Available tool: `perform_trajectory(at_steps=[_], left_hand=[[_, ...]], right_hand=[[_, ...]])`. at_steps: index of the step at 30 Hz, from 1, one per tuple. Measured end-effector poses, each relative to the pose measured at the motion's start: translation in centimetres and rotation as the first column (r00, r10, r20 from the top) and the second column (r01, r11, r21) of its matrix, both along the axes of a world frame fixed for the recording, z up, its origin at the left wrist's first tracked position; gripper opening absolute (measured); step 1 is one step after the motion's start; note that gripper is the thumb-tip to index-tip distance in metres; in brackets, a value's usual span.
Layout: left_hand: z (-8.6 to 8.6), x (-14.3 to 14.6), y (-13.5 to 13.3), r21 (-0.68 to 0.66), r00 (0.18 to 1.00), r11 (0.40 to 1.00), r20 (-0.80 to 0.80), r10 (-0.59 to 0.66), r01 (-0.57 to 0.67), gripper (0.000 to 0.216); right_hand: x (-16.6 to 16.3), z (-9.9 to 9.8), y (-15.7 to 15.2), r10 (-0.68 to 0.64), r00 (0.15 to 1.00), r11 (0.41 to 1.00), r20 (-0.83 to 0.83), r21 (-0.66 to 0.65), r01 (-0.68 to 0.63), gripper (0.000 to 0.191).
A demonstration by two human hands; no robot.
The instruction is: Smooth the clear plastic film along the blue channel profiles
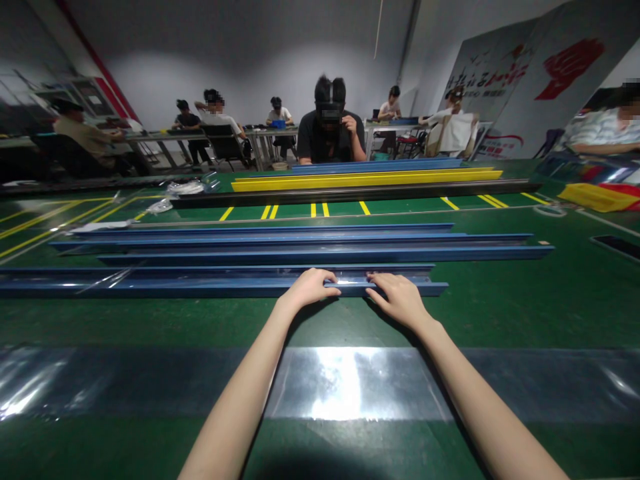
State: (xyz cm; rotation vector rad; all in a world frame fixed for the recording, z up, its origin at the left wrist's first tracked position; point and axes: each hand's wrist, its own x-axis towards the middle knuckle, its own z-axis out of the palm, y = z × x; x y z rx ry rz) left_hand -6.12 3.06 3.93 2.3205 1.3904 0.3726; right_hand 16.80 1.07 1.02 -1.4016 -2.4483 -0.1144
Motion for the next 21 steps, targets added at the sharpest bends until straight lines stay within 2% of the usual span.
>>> perform_trajectory(at_steps=[7,16,21], left_hand=[[-0.41,-0.07,0.17,0.056,0.996,0.995,-0.029,0.08,-0.078,0.023],[-0.21,0.14,0.02,0.073,0.997,0.995,-0.041,0.066,-0.063,0.026],[0.24,0.24,-0.48,0.111,0.991,0.993,-0.122,0.062,-0.049,0.023]], right_hand=[[-0.04,0.04,-0.07,-0.005,1.0,1.0,-0.003,0.009,0.005,0.037],[0.09,-0.32,0.19,0.006,1.0,0.999,-0.017,0.037,-0.006,0.036],[0.16,-0.45,0.23,0.005,1.0,0.999,-0.021,0.05,-0.004,0.037]])
